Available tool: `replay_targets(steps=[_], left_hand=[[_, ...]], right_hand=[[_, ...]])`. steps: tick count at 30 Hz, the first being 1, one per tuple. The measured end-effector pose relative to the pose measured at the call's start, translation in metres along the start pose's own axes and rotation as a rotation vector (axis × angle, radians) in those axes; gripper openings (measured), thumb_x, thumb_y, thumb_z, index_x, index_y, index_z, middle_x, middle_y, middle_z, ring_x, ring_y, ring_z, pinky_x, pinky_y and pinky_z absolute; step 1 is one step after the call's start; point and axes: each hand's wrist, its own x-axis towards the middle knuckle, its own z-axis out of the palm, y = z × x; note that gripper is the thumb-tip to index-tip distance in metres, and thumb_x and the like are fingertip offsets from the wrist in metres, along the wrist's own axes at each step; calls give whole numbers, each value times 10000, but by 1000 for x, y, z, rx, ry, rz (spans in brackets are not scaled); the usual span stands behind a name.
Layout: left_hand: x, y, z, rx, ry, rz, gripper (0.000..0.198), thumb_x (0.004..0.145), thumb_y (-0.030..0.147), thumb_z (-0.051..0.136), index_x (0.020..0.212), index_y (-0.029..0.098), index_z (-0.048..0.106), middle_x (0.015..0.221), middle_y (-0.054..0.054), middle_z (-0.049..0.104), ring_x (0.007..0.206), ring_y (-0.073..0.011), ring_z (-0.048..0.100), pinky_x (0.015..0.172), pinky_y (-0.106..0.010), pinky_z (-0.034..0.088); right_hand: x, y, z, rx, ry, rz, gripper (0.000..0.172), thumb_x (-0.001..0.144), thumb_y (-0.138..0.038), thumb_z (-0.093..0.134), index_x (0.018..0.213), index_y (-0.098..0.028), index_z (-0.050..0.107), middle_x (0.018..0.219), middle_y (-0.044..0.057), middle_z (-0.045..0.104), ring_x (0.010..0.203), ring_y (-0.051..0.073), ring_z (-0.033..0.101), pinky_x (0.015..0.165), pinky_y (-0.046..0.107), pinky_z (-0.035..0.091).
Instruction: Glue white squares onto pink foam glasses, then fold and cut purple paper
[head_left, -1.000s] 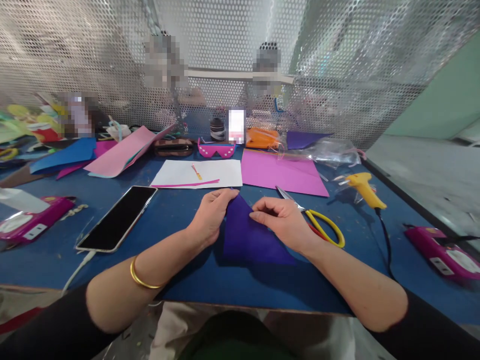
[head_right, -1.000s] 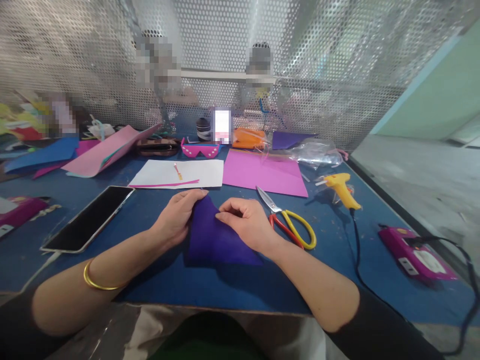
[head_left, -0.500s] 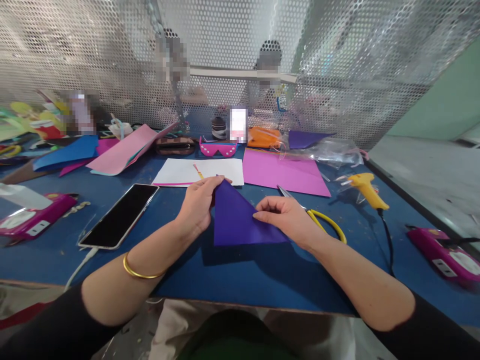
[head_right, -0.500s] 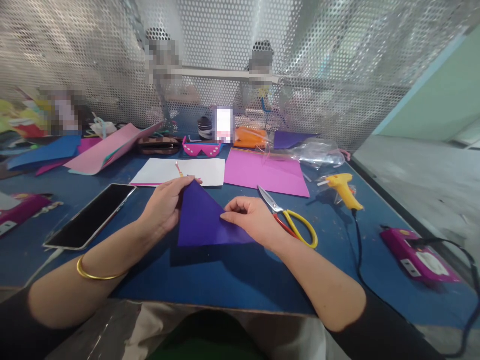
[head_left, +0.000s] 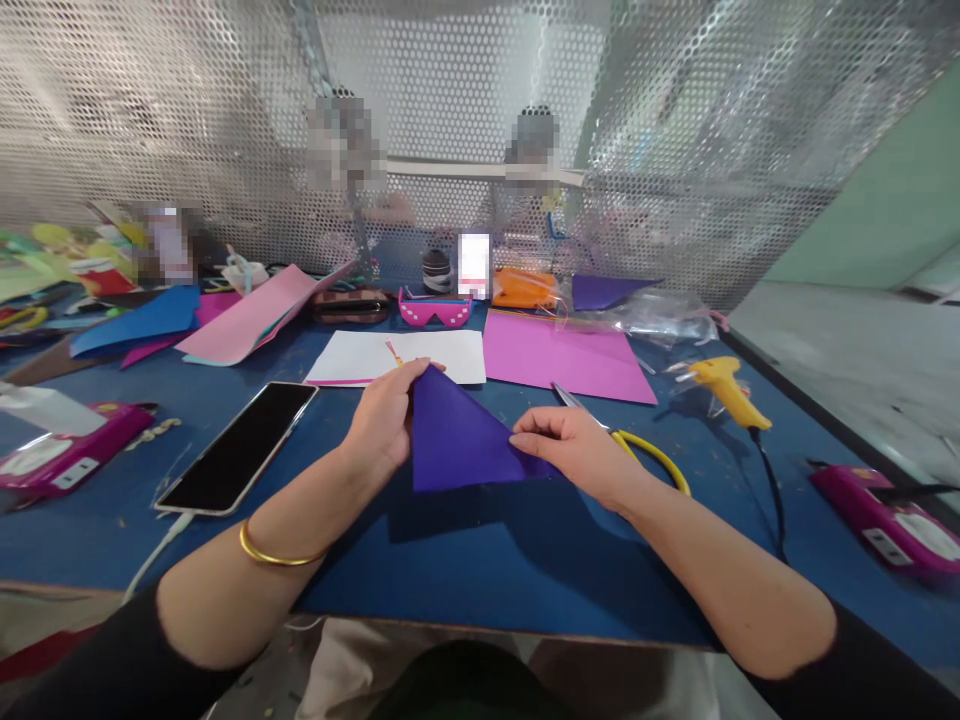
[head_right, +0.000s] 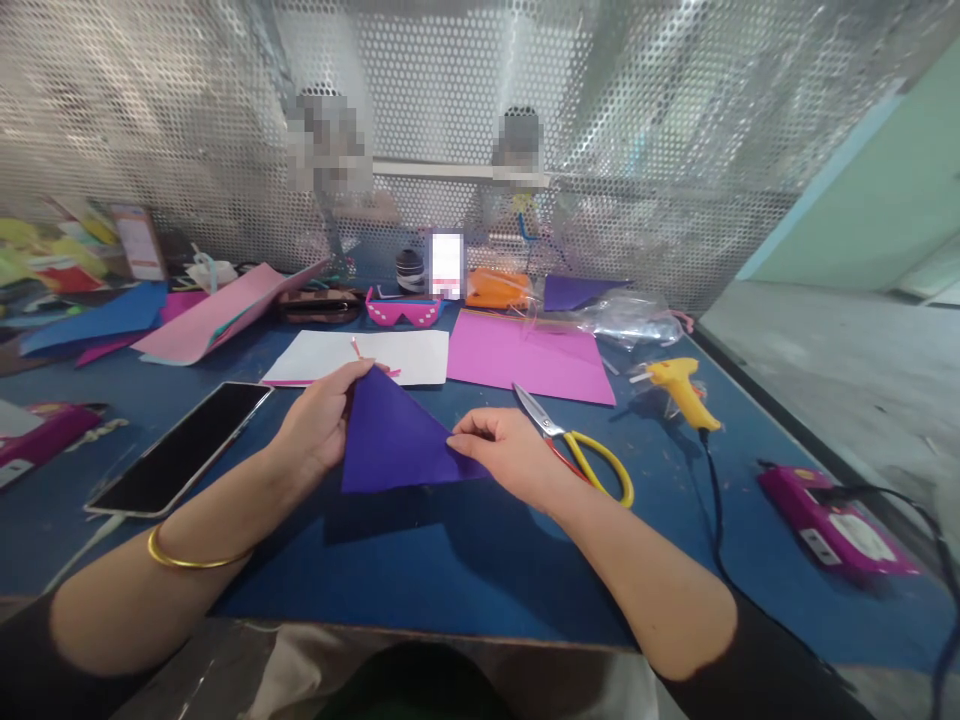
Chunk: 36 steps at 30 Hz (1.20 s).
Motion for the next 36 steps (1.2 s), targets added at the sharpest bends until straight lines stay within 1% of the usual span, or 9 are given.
replay_targets(steps=[5,9,12,19,23,25,30,33,36], left_hand=[[0,-2,0,-2,-4,54,106,652,230,741,692,133,728,605,-13,654,551,-119,584,515,-216,472],[-1,2,-2,15,23,139,90,674,243,735,692,155,725,589,-1,643,533,-121,574,509,-225,461],[2,6,-5,49,49,205,77,695,244,719,681,168,723,601,-7,649,540,-124,572,514,-232,459],[13,3,-8,39,37,112,69,674,235,722,706,175,712,671,-25,670,596,-142,601,560,-246,480],[10,5,-7,26,23,111,153,722,316,733,780,174,727,713,-23,681,611,-132,598,549,-233,464],[8,6,-7,41,-16,119,247,758,420,724,780,174,717,705,-22,683,602,-129,598,523,-223,441],[5,6,-7,90,-223,53,569,786,700,550,755,154,707,727,-96,715,629,-183,645,507,-256,457],[-1,4,-4,149,-288,53,544,749,671,623,811,141,729,798,-110,735,658,-180,659,545,-258,486],[-9,-2,0,272,-363,79,407,673,522,785,840,155,735,825,-78,738,730,-196,691,596,-265,507]], right_hand=[[-4,-6,-4,30,31,-92,147,787,-334,655,723,-202,664,683,-33,629,651,112,536,655,270,432],[-4,-4,-9,113,-60,100,156,752,-341,708,790,-190,698,709,-5,697,659,128,641,633,266,489],[-2,-1,-10,162,-81,184,197,721,-351,750,696,-180,655,633,-7,686,598,126,669,576,243,502],[0,0,-12,219,-39,140,246,693,-390,771,652,-188,636,568,-31,650,542,108,645,583,253,530],[3,5,-14,182,20,126,260,710,-425,738,682,-189,634,571,-33,640,534,107,635,583,254,516],[5,8,-16,161,82,106,259,700,-431,730,687,-191,631,568,-38,627,522,107,621,572,255,509],[13,14,-23,130,303,34,255,695,-434,713,683,-194,627,568,-42,591,517,114,595,540,253,485],[16,16,-26,140,375,33,265,733,-453,673,728,-193,624,604,-20,631,519,121,604,545,260,490],[16,17,-23,152,405,34,263,758,-454,646,764,-192,622,643,3,670,542,134,635,548,260,494]])
